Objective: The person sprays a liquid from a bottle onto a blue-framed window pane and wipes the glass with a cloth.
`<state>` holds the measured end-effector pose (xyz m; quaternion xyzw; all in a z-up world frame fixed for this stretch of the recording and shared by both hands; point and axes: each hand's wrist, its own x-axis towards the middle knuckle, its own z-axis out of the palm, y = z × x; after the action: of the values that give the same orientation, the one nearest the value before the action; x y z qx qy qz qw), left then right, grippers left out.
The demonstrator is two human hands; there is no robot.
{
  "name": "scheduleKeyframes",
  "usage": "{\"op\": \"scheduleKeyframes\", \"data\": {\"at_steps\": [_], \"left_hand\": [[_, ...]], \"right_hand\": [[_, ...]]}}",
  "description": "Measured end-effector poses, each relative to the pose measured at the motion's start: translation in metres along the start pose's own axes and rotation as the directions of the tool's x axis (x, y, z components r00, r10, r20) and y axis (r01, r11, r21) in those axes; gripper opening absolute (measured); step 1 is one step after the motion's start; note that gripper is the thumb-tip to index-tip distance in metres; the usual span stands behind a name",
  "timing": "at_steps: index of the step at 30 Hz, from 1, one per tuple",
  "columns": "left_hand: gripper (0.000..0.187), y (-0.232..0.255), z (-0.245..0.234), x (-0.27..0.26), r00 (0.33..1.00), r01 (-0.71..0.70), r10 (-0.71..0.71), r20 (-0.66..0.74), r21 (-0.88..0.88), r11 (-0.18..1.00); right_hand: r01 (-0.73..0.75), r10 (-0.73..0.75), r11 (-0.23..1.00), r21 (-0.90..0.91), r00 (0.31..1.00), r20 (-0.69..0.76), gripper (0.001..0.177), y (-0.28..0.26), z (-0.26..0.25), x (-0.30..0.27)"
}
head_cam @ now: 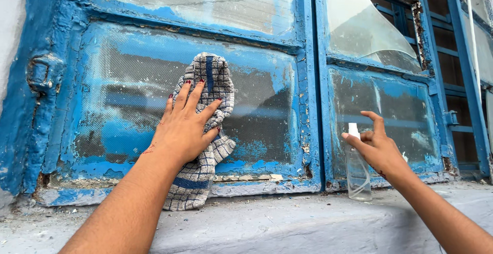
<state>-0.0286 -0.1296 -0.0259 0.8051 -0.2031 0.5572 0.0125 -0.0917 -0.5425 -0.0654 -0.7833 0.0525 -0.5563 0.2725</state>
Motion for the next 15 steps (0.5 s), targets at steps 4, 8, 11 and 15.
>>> {"op": "scheduleKeyframes", "data": {"at_steps": [4,8,11,15], "left_hand": [[0.071,0.001,-0.002,0.0,1.0,0.014,-0.013,0.018,-0.028,1.0],[0.075,0.006,-0.009,0.004,0.99,0.127,-0.111,0.092,-0.185,0.974],[0.09,0.003,-0.012,0.006,0.987,0.159,-0.146,0.062,-0.333,0.929],[0.094,-0.011,-0.014,0.009,0.977,0.177,-0.212,-0.008,-0.522,0.834]], "right_hand": [[0.271,-0.29,0.957,-0.107,0.926,-0.242,0.074,-0.028,-0.008,-0.003],[0.54,-0.549,0.833,-0.123,0.779,-0.302,0.051,-0.1,0.011,-0.022],[0.656,-0.655,0.754,-0.036,0.746,-0.12,0.053,-0.161,0.062,-0.051],[0.652,-0.646,0.758,-0.014,0.754,0.116,0.096,-0.231,0.129,-0.089]]}}
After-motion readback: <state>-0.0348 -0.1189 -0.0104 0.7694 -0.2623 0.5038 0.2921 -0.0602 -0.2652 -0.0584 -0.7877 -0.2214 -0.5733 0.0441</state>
